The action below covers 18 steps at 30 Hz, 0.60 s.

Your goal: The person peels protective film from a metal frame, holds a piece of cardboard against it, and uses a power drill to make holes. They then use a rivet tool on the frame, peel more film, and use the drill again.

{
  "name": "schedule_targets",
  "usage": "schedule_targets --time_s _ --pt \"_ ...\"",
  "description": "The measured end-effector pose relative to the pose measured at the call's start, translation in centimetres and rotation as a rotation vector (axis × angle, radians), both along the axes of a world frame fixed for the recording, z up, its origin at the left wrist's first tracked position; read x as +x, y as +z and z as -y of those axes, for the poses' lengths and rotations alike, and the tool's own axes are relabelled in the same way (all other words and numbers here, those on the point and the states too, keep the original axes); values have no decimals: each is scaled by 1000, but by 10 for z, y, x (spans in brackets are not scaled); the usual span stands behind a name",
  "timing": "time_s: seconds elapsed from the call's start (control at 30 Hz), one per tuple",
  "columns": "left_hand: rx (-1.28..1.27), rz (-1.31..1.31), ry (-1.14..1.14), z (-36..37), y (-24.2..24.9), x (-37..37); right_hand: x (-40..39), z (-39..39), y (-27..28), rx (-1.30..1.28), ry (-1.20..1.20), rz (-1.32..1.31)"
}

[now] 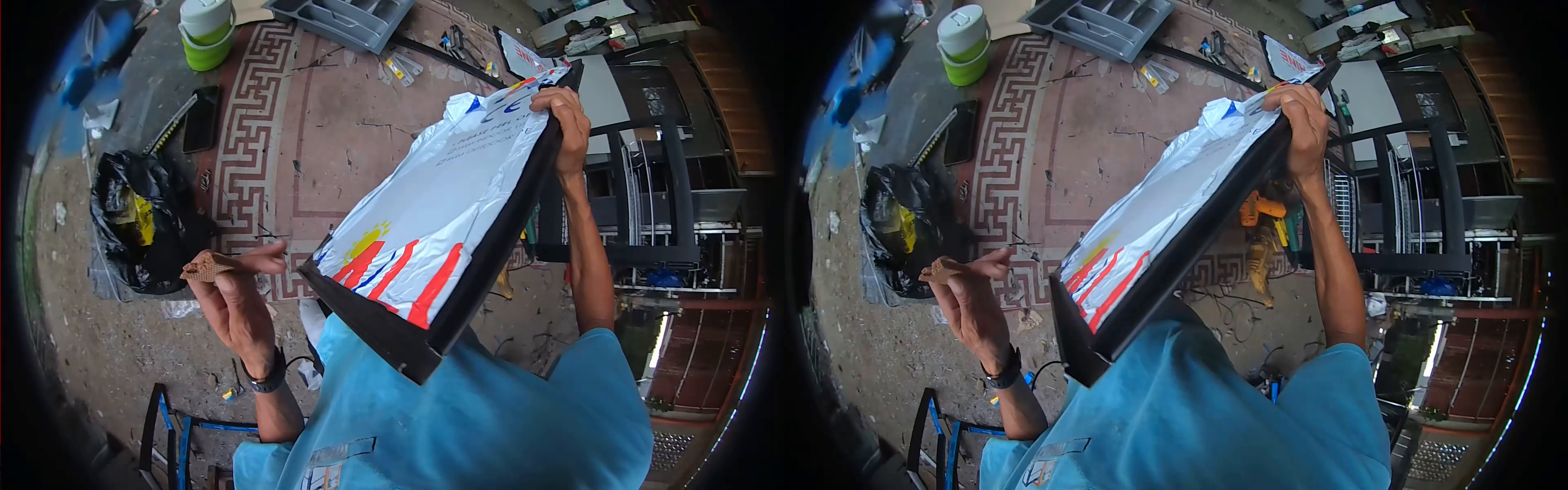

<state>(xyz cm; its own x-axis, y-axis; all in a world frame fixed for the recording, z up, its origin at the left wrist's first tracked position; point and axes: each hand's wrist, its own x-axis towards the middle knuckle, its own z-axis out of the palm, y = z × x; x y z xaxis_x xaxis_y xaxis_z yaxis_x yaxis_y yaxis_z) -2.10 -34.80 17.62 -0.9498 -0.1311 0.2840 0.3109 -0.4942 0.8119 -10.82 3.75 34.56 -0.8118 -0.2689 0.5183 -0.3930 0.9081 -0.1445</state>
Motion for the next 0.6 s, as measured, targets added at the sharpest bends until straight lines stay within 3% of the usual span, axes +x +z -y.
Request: schedule_targets --time_s 0.1,0.2,0.33,0.5,0.6 --pt "37 -189 -71 -29 77 -1 -17 4 -4 -24 47 -123" --pt "8 -102 150 -54 114 14 -28 9 -13 -145 61 -160" --pt "-125 16 464 -72 121 11 -36 5 -8 -67 136 -138" --pt "-2 28 525 -79 123 14 -31 5 0 -159 54 6" --pt "38 37 570 -83 121 16 -32 1 -8 -168 103 -158"
